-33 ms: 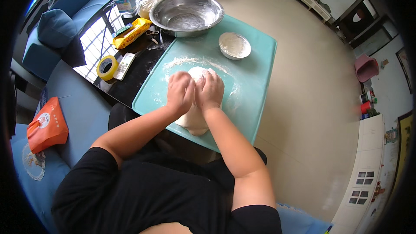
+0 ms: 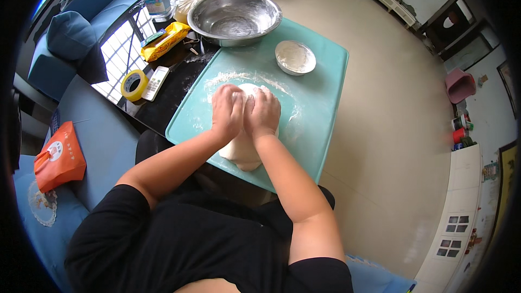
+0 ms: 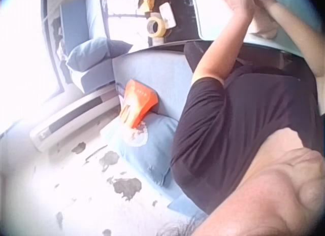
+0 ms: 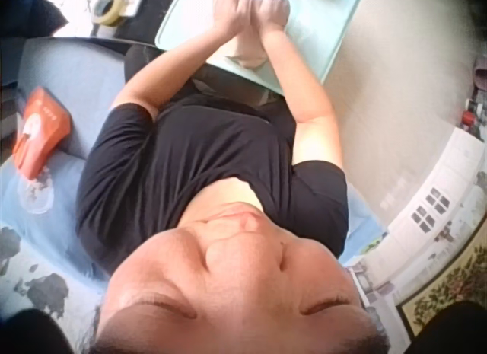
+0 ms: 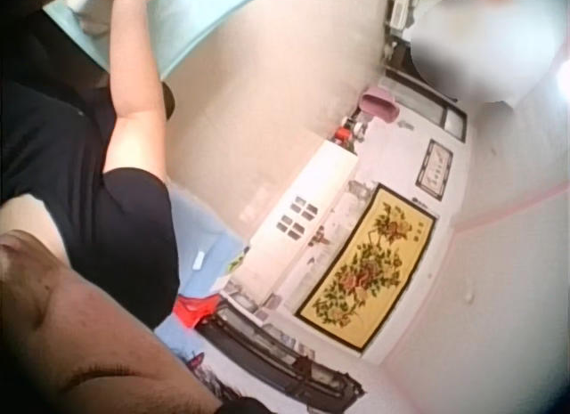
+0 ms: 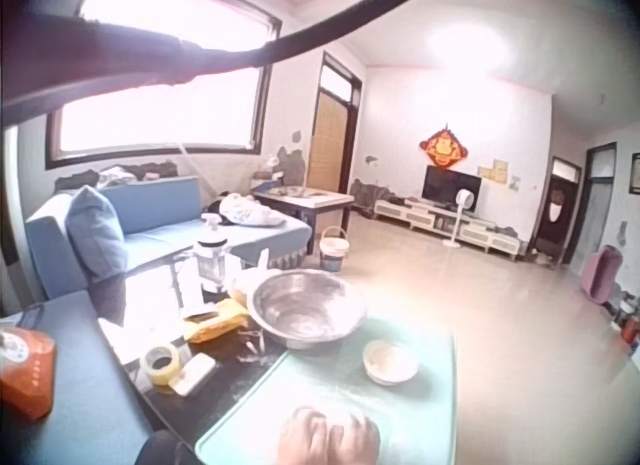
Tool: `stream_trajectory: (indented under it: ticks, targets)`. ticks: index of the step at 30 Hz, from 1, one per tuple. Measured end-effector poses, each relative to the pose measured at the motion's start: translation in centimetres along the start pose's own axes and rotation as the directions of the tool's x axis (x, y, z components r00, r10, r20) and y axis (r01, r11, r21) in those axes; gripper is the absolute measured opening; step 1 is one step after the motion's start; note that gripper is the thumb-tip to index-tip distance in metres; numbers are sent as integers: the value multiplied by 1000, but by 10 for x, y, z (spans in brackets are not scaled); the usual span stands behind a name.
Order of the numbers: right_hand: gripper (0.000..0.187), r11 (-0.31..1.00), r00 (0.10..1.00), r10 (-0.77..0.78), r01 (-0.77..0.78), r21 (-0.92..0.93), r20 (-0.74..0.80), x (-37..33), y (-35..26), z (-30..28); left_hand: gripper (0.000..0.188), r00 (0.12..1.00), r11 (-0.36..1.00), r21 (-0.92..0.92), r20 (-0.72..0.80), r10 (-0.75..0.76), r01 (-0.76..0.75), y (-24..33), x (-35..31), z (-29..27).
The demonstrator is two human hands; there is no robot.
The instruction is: The person kneads a large ball of dough on a light blue cutting board. They repeatedly press, fold, and turn the dough by hand, occasionally adding flour from a small white bowl to prevent sticking.
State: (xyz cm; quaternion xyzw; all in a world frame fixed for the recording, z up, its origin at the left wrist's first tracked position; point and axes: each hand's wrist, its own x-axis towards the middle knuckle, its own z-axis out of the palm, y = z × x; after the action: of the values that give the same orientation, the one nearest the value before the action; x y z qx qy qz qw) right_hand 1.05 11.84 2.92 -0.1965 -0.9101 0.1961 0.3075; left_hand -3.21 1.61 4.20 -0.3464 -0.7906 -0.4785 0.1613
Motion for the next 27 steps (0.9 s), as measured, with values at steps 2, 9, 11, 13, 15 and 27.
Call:
stream_trajectory:
  ticks: [2, 9, 11, 13, 15, 27]
  targets:
    - [33, 999, 999, -31, 31, 19, 29, 9, 1, 11, 25, 981, 990, -58, -137, -134, 127, -23, 8, 31]
    - [32, 955, 929, 180, -86, -284, 323, 58, 40, 43, 27, 910, 943, 273, 313, -273, 189, -52, 63, 60]
    - [28, 927, 900, 236, -96, -363, 365, 74, 41, 49, 27, 870, 909, 354, 351, -347, 220, -64, 74, 71]
    - [31, 918, 909, 241, -99, -385, 341, 84, 45, 59, 27, 871, 904, 363, 340, -355, 227, -74, 81, 79]
    - [34, 914, 918, 244, -110, -392, 312, 91, 49, 65, 29, 877, 904, 352, 319, -360, 243, -78, 86, 84]
    - [41, 972, 947, 206, -228, 63, 247, 80, 41, 8, 38, 698, 831, 14, 534, -477, 557, -58, 104, 22]
